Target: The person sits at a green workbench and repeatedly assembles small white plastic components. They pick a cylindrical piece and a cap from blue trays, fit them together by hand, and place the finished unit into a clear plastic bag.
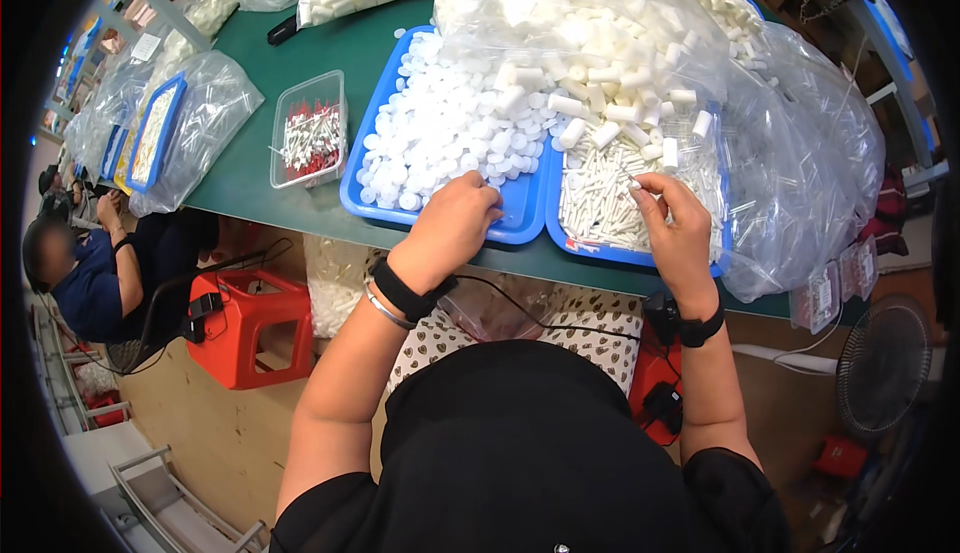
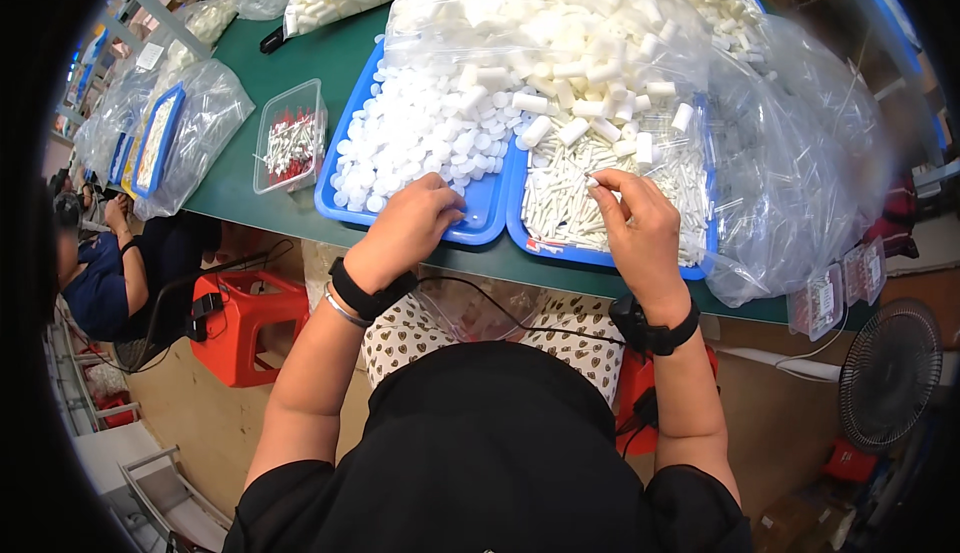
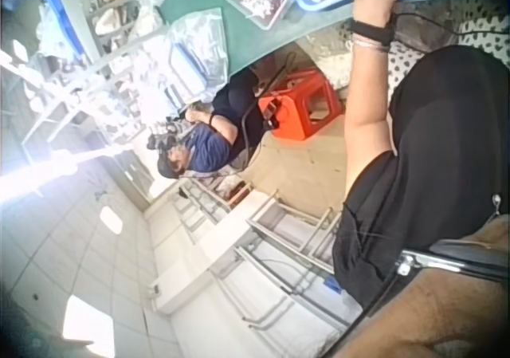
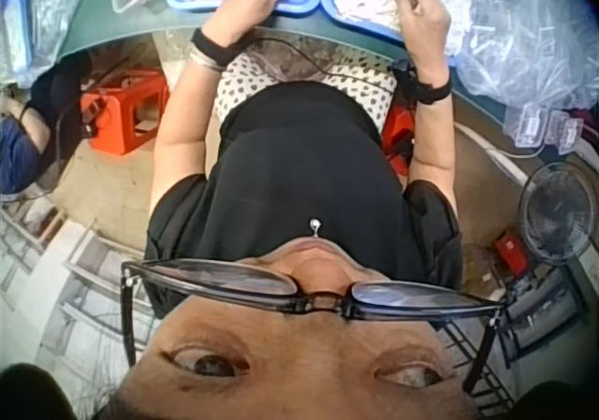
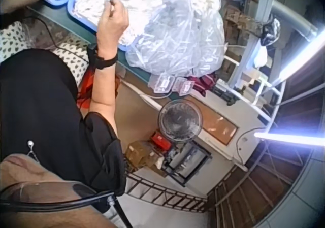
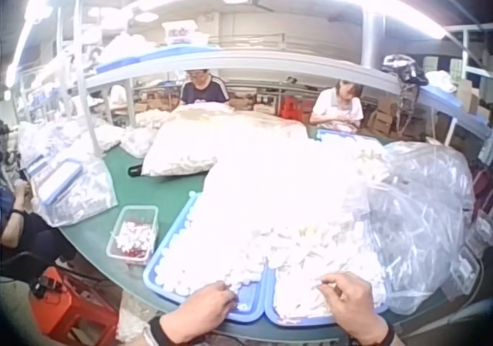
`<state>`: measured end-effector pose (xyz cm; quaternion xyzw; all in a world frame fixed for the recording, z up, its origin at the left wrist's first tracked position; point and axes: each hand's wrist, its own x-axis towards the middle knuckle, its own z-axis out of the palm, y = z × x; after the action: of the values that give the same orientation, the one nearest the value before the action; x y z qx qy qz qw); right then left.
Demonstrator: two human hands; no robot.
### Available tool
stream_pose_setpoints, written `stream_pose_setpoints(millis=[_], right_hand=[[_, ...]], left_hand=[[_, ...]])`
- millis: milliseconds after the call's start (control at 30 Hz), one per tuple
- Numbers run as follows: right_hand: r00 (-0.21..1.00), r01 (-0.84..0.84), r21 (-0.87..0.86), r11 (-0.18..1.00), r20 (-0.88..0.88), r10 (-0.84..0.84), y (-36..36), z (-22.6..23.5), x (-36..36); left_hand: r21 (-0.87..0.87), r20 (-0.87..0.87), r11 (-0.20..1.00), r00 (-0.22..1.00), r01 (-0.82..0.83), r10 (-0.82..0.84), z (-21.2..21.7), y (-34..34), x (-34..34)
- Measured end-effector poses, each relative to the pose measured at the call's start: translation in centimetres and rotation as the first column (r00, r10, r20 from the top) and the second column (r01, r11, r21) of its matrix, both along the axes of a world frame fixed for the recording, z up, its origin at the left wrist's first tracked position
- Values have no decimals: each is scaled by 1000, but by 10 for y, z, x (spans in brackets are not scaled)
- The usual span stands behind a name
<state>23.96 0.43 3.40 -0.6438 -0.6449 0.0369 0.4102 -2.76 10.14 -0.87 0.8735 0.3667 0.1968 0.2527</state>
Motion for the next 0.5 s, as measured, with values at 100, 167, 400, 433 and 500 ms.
stream_pose_setpoints(millis=[100, 167, 400, 433, 500], right_hand=[[999, -38, 13, 999, -27, 38, -2, 4, -8], [999, -50, 14, 999, -16, 50, -4, 6, -11], [991, -122, 44, 992, 56, 119, -15, 10, -27], [991, -128, 41, 991, 53, 126, -17, 10, -29], [989, -149, 23, 989, 28, 148, -21, 11, -37]], left_hand=[[-43, -38, 998, 998, 42, -43, 1, 9, -1], [-45, -38, 998, 998, 48, -50, 0, 11, -1], [-365, 276, 928, 945, -67, 176, 12, -5, 5], [-541, 356, 840, 893, -43, 276, 15, -9, 7], [-807, 550, 510, 691, 296, 469, 9, -17, 7]])
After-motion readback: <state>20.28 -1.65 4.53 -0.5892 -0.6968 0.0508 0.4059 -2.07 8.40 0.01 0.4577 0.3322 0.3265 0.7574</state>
